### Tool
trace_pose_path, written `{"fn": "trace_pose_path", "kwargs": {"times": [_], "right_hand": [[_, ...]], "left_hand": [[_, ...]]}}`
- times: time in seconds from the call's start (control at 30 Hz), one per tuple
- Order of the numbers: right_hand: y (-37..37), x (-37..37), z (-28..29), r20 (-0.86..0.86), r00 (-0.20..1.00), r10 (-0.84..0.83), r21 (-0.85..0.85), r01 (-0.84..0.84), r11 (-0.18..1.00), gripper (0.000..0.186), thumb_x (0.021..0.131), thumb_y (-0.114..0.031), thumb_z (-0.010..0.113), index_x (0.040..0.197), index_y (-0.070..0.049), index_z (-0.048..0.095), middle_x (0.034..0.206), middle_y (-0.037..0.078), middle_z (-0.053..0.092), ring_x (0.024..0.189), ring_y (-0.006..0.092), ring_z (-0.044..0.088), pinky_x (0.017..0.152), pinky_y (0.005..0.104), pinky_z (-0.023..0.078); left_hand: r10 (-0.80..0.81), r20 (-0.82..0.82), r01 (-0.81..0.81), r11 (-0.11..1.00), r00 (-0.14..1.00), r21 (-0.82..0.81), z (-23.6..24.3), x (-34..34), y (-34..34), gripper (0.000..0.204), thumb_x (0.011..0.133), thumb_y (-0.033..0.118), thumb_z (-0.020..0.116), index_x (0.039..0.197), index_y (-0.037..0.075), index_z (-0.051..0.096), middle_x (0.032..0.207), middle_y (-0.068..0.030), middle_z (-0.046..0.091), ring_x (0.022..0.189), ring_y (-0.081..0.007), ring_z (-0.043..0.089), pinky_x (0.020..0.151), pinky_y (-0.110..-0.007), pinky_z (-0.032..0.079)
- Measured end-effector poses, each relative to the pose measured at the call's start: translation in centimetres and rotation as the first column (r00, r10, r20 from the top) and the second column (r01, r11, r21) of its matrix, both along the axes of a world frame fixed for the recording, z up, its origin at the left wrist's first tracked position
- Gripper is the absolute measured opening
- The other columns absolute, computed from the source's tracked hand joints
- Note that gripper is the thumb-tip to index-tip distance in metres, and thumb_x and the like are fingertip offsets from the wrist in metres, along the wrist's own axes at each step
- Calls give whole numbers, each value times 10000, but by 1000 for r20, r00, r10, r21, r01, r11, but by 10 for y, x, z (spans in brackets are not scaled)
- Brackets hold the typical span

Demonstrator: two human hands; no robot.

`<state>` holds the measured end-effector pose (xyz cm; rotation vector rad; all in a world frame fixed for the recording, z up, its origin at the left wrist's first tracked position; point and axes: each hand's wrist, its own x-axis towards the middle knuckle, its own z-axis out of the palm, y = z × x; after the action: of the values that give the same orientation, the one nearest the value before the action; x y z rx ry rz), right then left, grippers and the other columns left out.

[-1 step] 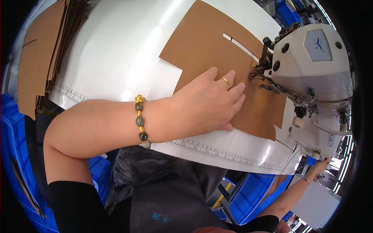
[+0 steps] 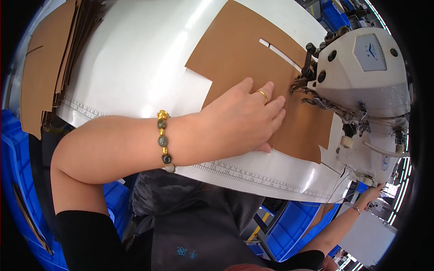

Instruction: Sewing a leather component using an industrial sewing machine.

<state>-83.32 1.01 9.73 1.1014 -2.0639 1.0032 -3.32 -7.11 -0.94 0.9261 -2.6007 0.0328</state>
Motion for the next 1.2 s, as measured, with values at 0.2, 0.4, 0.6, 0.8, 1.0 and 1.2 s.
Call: {"fn": "trace_pose_path", "kwargs": {"times": [0.2,0.4,0.6,0.8,1.0,1.2], "right_hand": [[-7,49,-3,130,991,-14,-70,24,997,644,1048,-487,531,1205,125,651,1108,244,662,912,318,644,729,423,528],[-11,71,-5,351,932,92,-242,-5,970,640,1033,-477,582,1121,155,636,1012,200,662,807,255,620,632,395,506],[-11,62,-7,407,901,150,-285,-30,958,599,1038,-446,586,1121,145,636,1048,182,666,819,229,620,641,378,507],[-11,65,-8,396,911,120,-248,-20,969,555,1061,-421,518,1244,89,640,1174,187,660,960,270,645,765,399,540],[-17,59,-23,336,896,289,-401,-142,905,434,1060,-398,525,1197,-13,671,894,93,655,583,139,538,458,301,378],[-14,54,-26,551,755,357,-466,-76,881,507,1040,-362,565,1349,41,579,1303,161,641,1085,304,684,849,434,602]], "left_hand": [[-7,-2,7,1000,1000,9,1,0,-1,656,898,562,651,1325,64,650,1425,-69,601,1331,-296,557,1029,-418,469],[-10,-2,10,1000,1000,3,1,1,-1,657,895,558,655,1322,59,651,1417,-73,607,1330,-300,558,1032,-420,469],[-6,-8,6,1000,1000,1,0,0,-1,661,884,562,663,1317,63,655,1416,-67,609,1328,-296,560,1034,-415,468],[-7,-12,7,1000,1000,10,0,0,-1,660,880,563,668,1314,65,654,1411,-62,611,1328,-291,561,1036,-412,468],[-13,-20,13,1000,1000,12,0,0,-2,665,878,559,675,1324,66,640,1410,-60,608,1325,-291,563,1036,-414,470],[-15,-39,16,1000,999,25,0,0,-3,671,858,543,701,1327,69,634,1408,-60,609,1317,-290,568,1039,-412,471]]}}
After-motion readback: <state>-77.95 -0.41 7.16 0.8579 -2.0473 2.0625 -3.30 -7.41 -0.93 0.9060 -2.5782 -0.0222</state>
